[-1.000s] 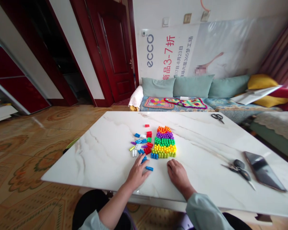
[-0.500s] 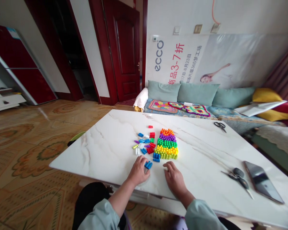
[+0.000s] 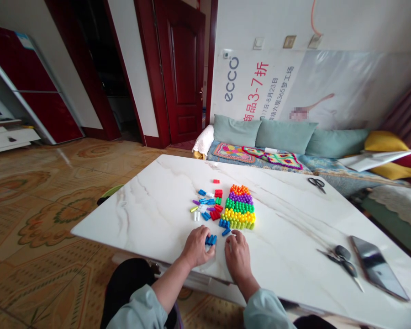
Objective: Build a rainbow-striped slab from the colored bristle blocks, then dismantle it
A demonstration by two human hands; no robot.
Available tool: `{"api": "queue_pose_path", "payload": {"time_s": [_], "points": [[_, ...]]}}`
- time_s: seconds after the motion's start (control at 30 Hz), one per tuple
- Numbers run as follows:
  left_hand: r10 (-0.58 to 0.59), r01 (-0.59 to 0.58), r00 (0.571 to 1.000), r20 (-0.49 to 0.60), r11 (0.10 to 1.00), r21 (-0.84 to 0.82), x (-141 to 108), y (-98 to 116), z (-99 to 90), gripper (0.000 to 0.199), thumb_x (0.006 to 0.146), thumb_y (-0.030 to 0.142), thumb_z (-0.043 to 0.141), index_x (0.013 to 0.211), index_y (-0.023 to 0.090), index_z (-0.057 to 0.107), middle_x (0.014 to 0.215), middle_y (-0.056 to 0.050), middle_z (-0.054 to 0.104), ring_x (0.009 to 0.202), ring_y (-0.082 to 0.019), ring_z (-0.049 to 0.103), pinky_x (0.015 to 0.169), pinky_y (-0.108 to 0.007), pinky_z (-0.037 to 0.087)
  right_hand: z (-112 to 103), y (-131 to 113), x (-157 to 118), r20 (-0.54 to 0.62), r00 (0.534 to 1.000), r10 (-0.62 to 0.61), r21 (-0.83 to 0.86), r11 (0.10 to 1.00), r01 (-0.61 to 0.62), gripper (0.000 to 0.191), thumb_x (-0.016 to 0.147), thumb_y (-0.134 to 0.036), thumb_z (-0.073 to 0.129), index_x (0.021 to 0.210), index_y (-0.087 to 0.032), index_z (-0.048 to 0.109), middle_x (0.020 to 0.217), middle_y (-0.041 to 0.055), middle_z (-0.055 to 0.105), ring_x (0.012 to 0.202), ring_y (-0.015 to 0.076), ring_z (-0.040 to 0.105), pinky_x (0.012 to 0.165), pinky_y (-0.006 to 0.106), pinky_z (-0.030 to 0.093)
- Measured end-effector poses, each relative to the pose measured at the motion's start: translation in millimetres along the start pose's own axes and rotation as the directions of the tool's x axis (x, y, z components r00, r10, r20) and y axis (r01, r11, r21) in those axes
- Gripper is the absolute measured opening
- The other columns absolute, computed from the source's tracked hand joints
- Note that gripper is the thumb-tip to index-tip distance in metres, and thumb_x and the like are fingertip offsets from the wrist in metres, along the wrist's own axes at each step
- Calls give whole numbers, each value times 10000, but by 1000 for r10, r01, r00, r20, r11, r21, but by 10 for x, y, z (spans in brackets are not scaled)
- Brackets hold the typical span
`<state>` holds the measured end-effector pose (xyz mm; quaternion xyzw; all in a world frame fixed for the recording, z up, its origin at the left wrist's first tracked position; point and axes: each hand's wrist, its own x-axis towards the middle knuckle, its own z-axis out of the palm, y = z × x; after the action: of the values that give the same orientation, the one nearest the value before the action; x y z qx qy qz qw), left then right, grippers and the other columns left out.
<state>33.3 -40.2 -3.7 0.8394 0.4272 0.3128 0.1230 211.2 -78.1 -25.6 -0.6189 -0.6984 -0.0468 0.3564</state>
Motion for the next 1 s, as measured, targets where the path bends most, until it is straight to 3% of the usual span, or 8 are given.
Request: {"api": "queue_pose_path", "payload": {"time_s": [0.1, 0.27, 0.43, 0.5, 0.67, 0.8, 0.87, 1.0], "points": [[12, -12, 1000, 23, 1000, -3, -6, 9, -6, 239, 675, 243, 617, 845, 231, 449, 854, -49, 530, 781, -228, 530, 724, -358, 416, -47, -27, 16, 61, 998, -2, 30, 1000, 0, 154, 845, -108, 445, 847, -177, 582, 1057, 124, 595, 943, 238, 527, 798, 387, 444], [60, -55, 995, 75, 997, -60, -22, 22, -14, 243, 653, 243, 628, 841, 229, 475, 858, -49, 531, 779, -224, 536, 717, -347, 427, -128, -111, 41, 200, 966, -164, 103, 984, 146, 309, 836, -83, 453, 1069, -222, 603, 1159, 74, 611, 1018, 222, 516, 802, 348, 420], [51, -44, 995, 84, 996, -81, -24, 26, -15, 278, 645, 242, 645, 874, 231, 488, 891, -53, 538, 796, -228, 548, 738, -349, 440, -90, -95, 19, 80, 997, -20, 21, 1000, 18, 249, 799, -38, 431, 901, -180, 608, 957, 89, 603, 887, 214, 525, 773, 342, 415], [51, -44, 995, 89, 996, -80, -27, 27, -13, 282, 648, 244, 649, 880, 233, 489, 900, -55, 540, 802, -230, 553, 744, -350, 447, -77, -82, 19, 57, 998, 13, -2, 1000, -13, 262, 784, -26, 425, 894, -178, 607, 994, 101, 608, 914, 225, 522, 775, 348, 414], [63, -53, 992, 106, 993, -102, -31, 25, -3, 282, 655, 239, 648, 900, 222, 510, 923, -62, 547, 826, -234, 564, 762, -358, 474, -113, -101, 29, 186, 975, -124, 93, 990, 108, 370, 776, -17, 411, 1033, -197, 608, 1150, 80, 627, 1023, 223, 527, 817, 353, 417], [89, -72, 991, 100, 983, -168, -18, 13, 9, 341, 690, 182, 624, 1019, 209, 543, 1022, -83, 551, 947, -243, 569, 856, -369, 493, -122, -102, 11, 140, 986, -90, 206, 977, 60, 290, 855, -81, 394, 1056, -178, 579, 1033, 92, 636, 962, 212, 568, 833, 361, 454], [113, -93, 990, 86, 973, -209, -12, 1, 24, 352, 720, 139, 588, 1062, 212, 549, 1077, -91, 550, 1017, -239, 561, 909, -367, 487, -113, -88, 1, 146, 984, -99, 278, 959, 56, 285, 877, -133, 430, 1129, -185, 552, 1064, 92, 620, 994, 211, 570, 875, 366, 468], [132, -114, 989, 61, 965, -238, -16, -37, 71, 292, 770, 85, 527, 1028, 213, 571, 1124, -94, 560, 1066, -221, 559, 949, -368, 481, -84, -50, -3, 184, 973, -142, 327, 942, 76, 479, 806, -134, 545, 1275, -213, 487, 1229, 95, 562, 1122, 232, 531, 972, 396, 450]]}}
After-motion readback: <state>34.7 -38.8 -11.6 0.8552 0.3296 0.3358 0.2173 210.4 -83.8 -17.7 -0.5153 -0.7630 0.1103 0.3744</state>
